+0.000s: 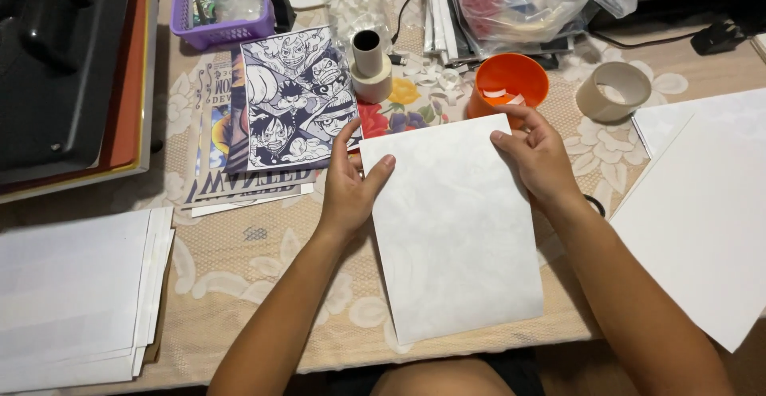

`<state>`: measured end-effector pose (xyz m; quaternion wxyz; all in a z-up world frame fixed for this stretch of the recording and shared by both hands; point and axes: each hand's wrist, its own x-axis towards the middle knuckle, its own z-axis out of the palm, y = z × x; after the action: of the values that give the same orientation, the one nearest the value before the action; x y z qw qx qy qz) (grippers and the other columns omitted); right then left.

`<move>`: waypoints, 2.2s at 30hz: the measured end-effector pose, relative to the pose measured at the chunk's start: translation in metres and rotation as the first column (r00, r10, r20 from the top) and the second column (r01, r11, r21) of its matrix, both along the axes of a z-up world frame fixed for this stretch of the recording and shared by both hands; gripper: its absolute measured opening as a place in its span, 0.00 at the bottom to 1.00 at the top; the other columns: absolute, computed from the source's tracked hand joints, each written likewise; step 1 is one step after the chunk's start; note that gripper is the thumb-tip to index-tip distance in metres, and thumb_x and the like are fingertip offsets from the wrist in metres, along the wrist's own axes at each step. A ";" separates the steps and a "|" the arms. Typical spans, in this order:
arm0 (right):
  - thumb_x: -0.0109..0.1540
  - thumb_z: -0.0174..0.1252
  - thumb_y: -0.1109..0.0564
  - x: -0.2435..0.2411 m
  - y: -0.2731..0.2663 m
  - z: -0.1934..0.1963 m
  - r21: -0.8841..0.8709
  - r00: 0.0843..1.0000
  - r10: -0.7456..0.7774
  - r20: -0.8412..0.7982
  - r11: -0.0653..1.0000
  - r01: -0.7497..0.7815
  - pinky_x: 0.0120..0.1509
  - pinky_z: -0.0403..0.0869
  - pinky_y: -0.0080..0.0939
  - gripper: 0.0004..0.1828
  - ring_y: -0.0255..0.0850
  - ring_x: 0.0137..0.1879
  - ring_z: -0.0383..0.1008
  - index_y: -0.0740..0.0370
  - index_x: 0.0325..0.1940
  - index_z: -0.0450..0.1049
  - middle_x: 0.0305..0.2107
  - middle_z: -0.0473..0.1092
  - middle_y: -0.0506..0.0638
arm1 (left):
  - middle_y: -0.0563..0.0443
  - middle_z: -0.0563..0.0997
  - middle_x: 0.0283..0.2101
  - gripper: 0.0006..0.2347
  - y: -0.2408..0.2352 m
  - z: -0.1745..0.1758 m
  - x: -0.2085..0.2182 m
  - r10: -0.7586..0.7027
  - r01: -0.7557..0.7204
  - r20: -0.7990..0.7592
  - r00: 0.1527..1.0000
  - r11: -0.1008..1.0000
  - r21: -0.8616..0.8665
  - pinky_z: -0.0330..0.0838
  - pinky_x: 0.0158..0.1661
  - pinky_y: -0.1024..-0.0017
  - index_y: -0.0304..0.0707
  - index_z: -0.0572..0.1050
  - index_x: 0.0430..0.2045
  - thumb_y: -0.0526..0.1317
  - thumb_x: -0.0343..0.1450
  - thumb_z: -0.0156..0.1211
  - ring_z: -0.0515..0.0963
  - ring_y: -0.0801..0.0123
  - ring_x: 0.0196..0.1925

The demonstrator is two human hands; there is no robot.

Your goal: The person is carefully aligning a printed graphic onto a white sheet of paper and securing the edges with small pieces of adhesive tape.

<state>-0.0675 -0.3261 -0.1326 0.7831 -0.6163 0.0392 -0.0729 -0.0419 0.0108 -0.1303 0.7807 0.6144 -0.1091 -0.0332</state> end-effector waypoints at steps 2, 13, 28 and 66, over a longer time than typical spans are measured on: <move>0.72 0.65 0.67 -0.004 0.004 0.006 -0.037 1.000 -0.007 0.004 0.999 0.007 0.57 0.89 0.50 0.29 0.49 0.46 0.88 0.63 0.78 0.71 0.40 0.81 0.64 | 0.41 0.86 0.45 0.32 -0.003 -0.009 0.011 -0.027 0.026 0.013 1.000 1.000 0.015 0.92 0.44 0.65 0.39 0.58 0.79 0.35 0.79 0.69 0.91 0.60 0.43; 0.67 0.69 0.67 -0.046 0.005 0.038 -0.141 0.995 -0.011 0.100 0.990 0.025 0.38 0.85 0.33 0.40 0.36 0.39 0.83 0.55 0.80 0.60 0.43 0.80 0.58 | 0.40 0.86 0.39 0.14 -0.001 -0.004 0.037 0.028 -0.033 -0.060 0.998 0.995 -0.095 0.92 0.37 0.64 0.33 0.74 0.59 0.31 0.78 0.66 0.90 0.62 0.35; 0.63 0.71 0.68 -0.053 0.012 0.019 -0.432 0.954 0.123 -0.273 0.871 -0.236 0.43 0.86 0.42 0.34 0.40 0.42 0.82 0.65 0.74 0.71 0.44 0.81 0.61 | 0.34 0.87 0.41 0.14 0.021 -0.026 0.019 0.070 -0.032 -0.208 0.976 0.983 0.181 0.90 0.43 0.60 0.30 0.76 0.56 0.27 0.76 0.64 0.91 0.56 0.40; 0.70 0.66 0.58 0.203 -0.073 -0.028 -0.825 0.904 -0.023 -0.427 -0.399 -0.400 0.59 0.86 0.62 0.15 0.63 0.58 0.88 0.66 0.58 0.88 0.46 0.85 0.66 | 0.36 0.87 0.51 0.17 0.017 -0.035 0.017 0.205 -0.137 -0.230 0.951 0.951 0.279 0.85 0.49 0.67 0.32 0.78 0.60 0.33 0.76 0.67 0.89 0.61 0.50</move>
<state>0.1356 -0.3993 -0.1608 -0.0787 -0.9848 -0.0465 0.1475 -0.0248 0.0276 -0.1652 0.7010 0.7089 0.0520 -0.0579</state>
